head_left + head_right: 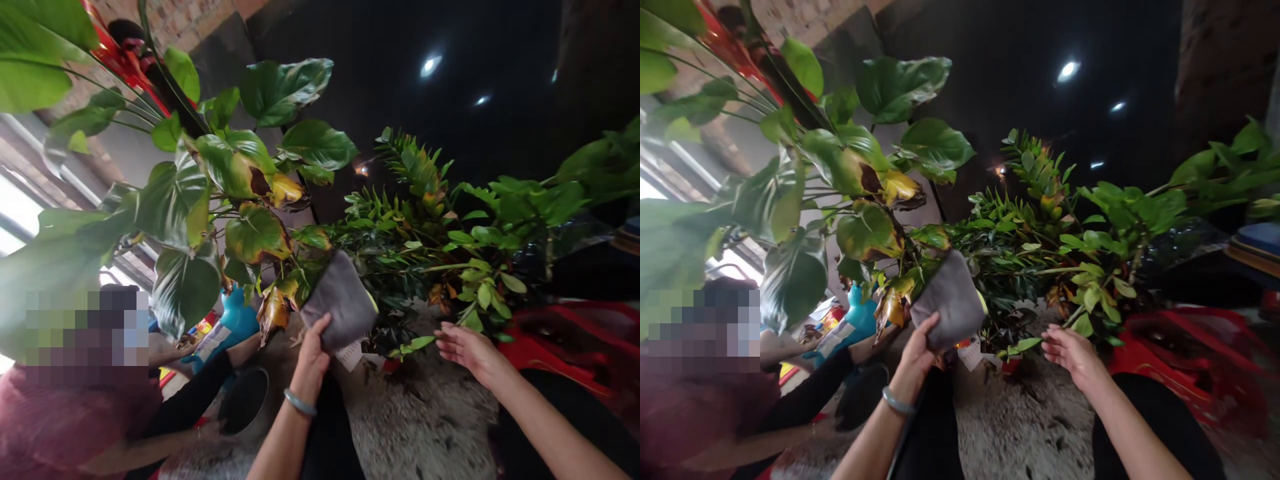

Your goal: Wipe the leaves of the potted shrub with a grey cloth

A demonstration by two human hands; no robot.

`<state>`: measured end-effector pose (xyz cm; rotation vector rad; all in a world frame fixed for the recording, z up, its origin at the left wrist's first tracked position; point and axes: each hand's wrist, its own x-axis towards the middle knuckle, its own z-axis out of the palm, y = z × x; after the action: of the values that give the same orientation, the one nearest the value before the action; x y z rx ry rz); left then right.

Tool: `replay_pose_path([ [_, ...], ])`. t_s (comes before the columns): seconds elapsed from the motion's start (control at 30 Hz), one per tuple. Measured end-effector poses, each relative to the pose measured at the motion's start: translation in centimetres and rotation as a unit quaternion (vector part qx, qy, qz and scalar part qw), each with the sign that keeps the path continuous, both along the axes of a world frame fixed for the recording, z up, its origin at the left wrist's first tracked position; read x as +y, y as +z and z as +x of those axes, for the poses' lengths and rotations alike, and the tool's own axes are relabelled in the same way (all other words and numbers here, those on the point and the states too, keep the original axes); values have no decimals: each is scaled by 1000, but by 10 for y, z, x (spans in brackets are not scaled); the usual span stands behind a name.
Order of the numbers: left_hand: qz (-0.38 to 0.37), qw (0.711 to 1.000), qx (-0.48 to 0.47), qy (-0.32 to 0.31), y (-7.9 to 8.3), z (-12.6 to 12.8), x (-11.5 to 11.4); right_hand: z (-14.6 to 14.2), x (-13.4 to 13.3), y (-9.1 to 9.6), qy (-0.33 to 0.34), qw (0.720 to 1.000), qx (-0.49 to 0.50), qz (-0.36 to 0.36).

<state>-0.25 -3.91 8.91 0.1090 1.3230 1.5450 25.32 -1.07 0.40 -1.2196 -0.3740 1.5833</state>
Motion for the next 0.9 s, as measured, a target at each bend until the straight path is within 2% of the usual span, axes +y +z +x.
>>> replay_pose_path([
  [0.07, -55, 998, -13, -24, -23, 4, -23, 2, -1, 2, 0, 1000, 3, -11],
  [0.13, -56, 998, -34, -23, -30, 1, -41, 5, -1, 1, 5, 1000, 6, -14],
  [0.17, -43, 998, -43, -14, -26, -3, -46, 7, -1, 0, 9, 1000, 7, -15],
  [0.23, 8, 999, -49, 19, -8, -14, -45, 9, 1, -4, 19, 1000, 3, -12],
  [0.33, 121, 987, -48, 91, 26, -28, -21, 6, 3, -6, 23, 1000, -5, 5],
  [0.4, 159, 980, -41, 117, 36, -30, -3, 3, 3, -4, 14, 1000, -1, 11],
  [0.43, 148, 982, -36, 112, 35, -28, 3, 1, 3, -3, 10, 1000, 1, 11],
  [0.47, 122, 987, -29, 96, 30, -24, 7, 1, 2, -3, 9, 1000, 1, 10],
  [0.53, 42, 998, -15, 53, 8, -13, 4, 1, 2, -4, 30, 999, -23, 14],
  [0.6, -31, 999, -13, 19, -19, -4, -10, 3, 1, -7, 80, 993, -85, 15],
  [0.67, -65, 997, -46, 8, -43, -1, -29, 4, -3, -5, 126, 980, -153, 2],
  [0.73, -65, 995, -75, 14, -58, -4, -45, 0, -12, 13, 163, 972, -167, 16],
  [0.77, -61, 994, -82, 20, -63, -7, -51, -3, -20, 28, 175, 973, -139, 51],
  [0.83, -59, 994, -88, 29, -67, -16, -55, -12, -41, 68, 189, 964, -30, 183],
  [0.9, -60, 995, -83, 20, -69, -25, -54, -19, -68, 108, 172, 926, 76, 328],
])
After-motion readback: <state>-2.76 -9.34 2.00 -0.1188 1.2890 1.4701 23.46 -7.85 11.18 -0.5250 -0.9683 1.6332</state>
